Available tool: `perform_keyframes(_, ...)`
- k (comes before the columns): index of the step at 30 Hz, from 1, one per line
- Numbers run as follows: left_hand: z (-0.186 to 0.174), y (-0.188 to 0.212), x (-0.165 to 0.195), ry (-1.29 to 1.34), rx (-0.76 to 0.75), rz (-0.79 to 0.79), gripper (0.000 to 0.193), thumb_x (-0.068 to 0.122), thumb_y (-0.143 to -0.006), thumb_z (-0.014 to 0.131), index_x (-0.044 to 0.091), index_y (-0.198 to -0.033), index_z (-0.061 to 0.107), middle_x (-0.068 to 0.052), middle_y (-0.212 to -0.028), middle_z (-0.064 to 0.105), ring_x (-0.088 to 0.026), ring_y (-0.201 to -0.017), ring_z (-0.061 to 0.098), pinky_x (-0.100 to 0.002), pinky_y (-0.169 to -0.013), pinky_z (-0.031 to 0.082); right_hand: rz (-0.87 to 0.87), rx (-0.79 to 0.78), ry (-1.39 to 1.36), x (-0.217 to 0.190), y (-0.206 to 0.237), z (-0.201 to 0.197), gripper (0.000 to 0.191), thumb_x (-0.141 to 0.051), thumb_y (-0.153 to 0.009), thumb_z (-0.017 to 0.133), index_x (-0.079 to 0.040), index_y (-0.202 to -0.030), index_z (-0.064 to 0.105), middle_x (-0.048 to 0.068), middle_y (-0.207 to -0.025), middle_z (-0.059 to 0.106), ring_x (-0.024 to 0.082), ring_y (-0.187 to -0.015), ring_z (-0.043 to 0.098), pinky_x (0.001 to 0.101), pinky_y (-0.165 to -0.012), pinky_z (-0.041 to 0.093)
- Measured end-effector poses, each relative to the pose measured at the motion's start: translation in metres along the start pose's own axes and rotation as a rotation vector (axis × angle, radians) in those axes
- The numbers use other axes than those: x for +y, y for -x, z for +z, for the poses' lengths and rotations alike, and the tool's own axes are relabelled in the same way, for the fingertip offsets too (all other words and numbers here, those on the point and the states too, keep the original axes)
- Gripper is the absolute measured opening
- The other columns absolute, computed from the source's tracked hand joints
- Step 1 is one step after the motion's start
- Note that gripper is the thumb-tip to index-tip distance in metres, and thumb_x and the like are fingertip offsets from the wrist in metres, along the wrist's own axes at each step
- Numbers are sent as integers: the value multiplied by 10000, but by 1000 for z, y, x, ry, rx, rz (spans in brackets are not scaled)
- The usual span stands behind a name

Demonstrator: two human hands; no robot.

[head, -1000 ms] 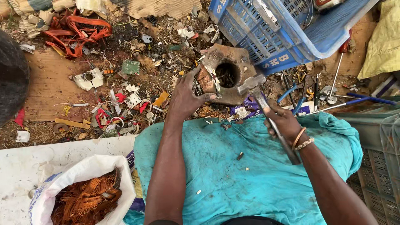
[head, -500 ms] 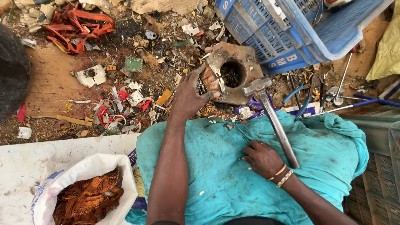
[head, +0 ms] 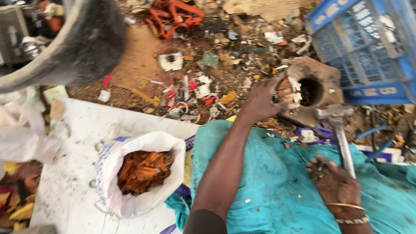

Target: The person sits on the ground and hammers bundles of orange copper wire on a stone anvil block to flatten and loosen them, then pulls the wire strands apart by hand and places the processed wire into a white sack. At the end they use pliers to work on a small scrap component.

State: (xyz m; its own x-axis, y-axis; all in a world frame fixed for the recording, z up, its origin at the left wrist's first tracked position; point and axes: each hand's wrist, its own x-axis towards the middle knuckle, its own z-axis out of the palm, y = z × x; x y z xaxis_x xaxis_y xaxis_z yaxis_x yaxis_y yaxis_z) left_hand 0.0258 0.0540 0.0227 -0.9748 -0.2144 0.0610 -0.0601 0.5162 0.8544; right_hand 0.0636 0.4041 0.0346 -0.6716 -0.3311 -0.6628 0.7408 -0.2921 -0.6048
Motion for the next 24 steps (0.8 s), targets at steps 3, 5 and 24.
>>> perform_keyframes(3, -7, -1, 12, 41, -32, -90, 1025, 535, -757, 827, 154, -1585, 358, -212, -1455, 581, -377, -1373, 532, -509, -1231, 320, -259, 14, 66, -13, 6, 36, 387, -239, -1056, 522, 55, -1293, 607, 164, -1181, 662, 314, -1173, 635, 442, -1060, 490)
perform_keyframes(5, -15, 0, 23, 18, -24, -118, 1044, 555, -716, 837, 163, -1561, 365, -222, -1471, 549, -403, -1370, 497, -503, -1184, 324, -331, -48, 51, -13, 14, 72, 295, -196, -1129, 556, 56, -1282, 543, 148, -1156, 606, 290, -1127, 573, 443, -1090, 456)
perform_keyframes(24, -45, 3, 48, 42, 42, -50, 1161, 640, -645, 803, 102, -1618, 470, -296, -1447, 597, -445, -1302, 591, -510, -1140, 442, -706, 84, 647, 8, -47, 199, 249, -117, -1097, 616, 107, -1202, 645, 187, -1016, 708, 237, -907, 692, 376, -877, 586)
